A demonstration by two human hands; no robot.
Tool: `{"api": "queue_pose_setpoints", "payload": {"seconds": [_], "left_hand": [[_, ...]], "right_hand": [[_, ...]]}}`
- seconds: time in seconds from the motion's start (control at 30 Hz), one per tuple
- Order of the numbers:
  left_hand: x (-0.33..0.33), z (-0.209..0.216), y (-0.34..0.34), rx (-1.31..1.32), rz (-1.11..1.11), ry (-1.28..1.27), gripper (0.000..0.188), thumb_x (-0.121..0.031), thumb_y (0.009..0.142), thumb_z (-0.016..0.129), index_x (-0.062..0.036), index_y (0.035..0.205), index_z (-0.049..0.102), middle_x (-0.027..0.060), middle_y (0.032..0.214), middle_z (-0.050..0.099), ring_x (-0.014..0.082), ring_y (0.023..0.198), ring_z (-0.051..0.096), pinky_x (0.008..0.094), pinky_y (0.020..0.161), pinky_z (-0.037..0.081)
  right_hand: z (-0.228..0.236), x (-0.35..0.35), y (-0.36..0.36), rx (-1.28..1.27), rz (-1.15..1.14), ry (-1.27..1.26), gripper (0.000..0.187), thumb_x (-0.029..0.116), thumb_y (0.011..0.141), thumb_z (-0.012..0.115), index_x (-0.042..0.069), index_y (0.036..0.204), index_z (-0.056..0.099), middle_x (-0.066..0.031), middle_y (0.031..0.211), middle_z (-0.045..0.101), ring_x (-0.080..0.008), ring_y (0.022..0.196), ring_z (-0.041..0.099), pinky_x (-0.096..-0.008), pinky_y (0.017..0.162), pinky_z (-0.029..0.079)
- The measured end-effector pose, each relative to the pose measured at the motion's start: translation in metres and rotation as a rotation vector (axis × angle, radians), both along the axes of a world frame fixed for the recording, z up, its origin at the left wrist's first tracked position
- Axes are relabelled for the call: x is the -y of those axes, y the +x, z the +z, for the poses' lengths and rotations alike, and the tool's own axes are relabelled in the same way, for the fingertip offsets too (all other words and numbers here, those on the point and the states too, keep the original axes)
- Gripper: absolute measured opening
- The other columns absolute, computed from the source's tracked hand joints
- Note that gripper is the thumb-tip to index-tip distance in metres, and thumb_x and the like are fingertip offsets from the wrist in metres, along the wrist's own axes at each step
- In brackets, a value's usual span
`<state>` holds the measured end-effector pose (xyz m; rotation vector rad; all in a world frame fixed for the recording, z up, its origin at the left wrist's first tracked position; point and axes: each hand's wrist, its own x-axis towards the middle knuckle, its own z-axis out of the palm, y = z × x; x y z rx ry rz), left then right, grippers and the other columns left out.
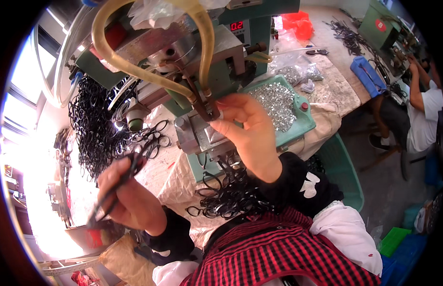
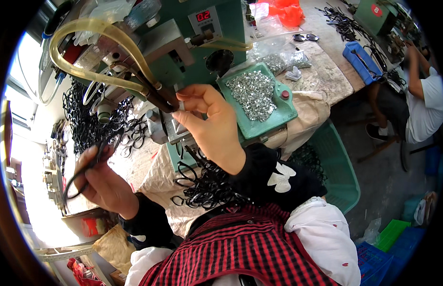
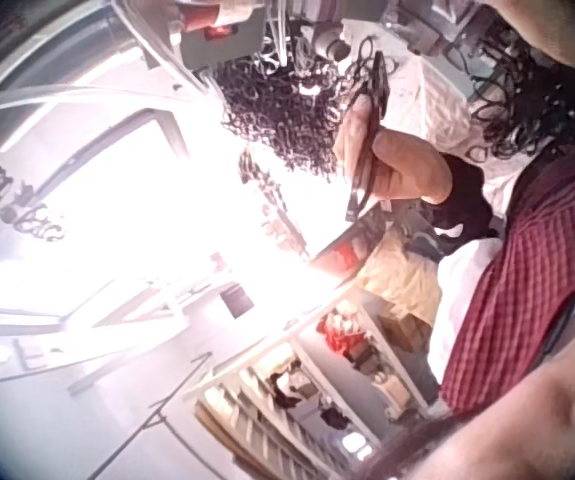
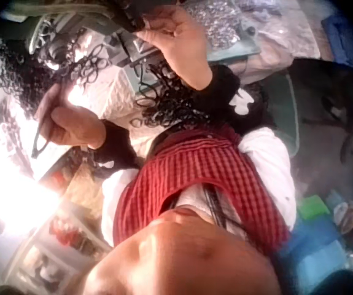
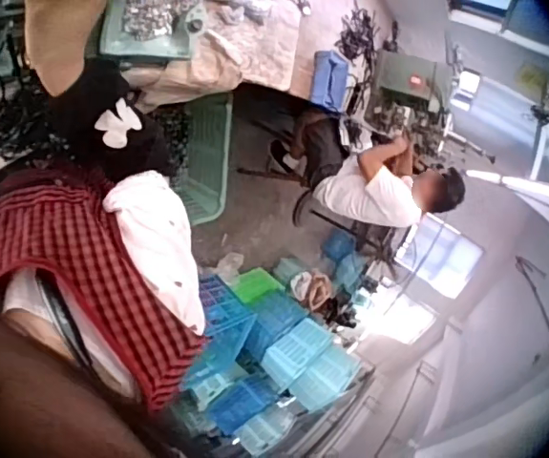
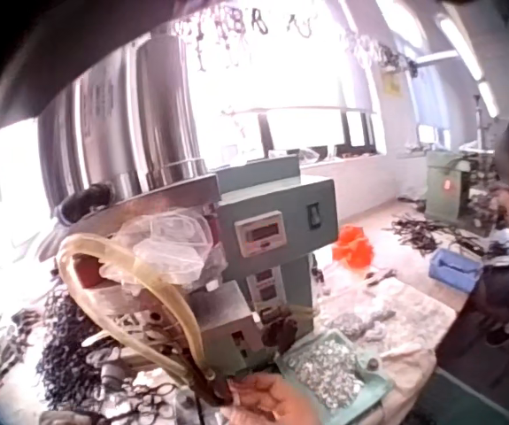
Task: The person repeatedly picks up black plastic rings and small metal components, places them into a green press machine, and operates the press to assemble keychains. The person then removes the assembled keychains and places them on the table, continuing the cycle.
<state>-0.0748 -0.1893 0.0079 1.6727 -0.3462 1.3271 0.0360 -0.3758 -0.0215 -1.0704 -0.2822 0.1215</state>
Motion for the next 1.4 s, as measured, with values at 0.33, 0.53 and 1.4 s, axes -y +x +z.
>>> {"api": "queue_pose_setpoints", "payload": {"seconds": [0.33, 0.53, 1.4], "left_hand": [[0.045, -0.008, 0.032, -0.24, -0.132, 0.834, 0.038, -0.009, 0.066, 0.078, -0.0139, 0.104, 0.079, 0.0047, 0.113, 0.073, 0.0264, 0.084, 0.064, 0.0454, 0.086, 0.057], [0.043, -0.017, 0.033, -0.272, -0.129, 0.832, 0.035, -0.011, 0.068, 0.085, -0.0171, 0.101, 0.08, 0.0021, 0.112, 0.074, 0.0238, 0.081, 0.064, 0.0443, 0.085, 0.057], [-0.173, -0.105, 0.025, -0.904, 1.011, 0.364, 0.017, -0.026, 0.09, 0.068, -0.0098, 0.092, 0.076, 0.0086, 0.086, 0.073, 0.0285, 0.08, 0.07, 0.0404, 0.071, 0.052]], "right_hand": [[-0.054, 0.082, 0.056, 0.752, -0.513, -1.197, 0.017, 0.012, 0.08, 0.075, 0.009, 0.097, 0.074, -0.0186, 0.118, 0.066, -0.0405, 0.124, 0.058, -0.0484, 0.104, 0.047], [-0.095, 0.112, 0.071, 0.763, -0.59, -1.259, 0.012, 0.014, 0.076, 0.079, 0.012, 0.087, 0.074, -0.0178, 0.12, 0.065, -0.0406, 0.125, 0.057, -0.048, 0.1, 0.049], [-0.075, 0.061, 0.062, 0.316, -0.422, -0.477, 0.009, 0.003, 0.096, 0.067, 0.001, 0.104, 0.071, 0.0, 0.09, 0.069, -0.0077, 0.081, 0.06, -0.0218, 0.074, 0.046]]}}
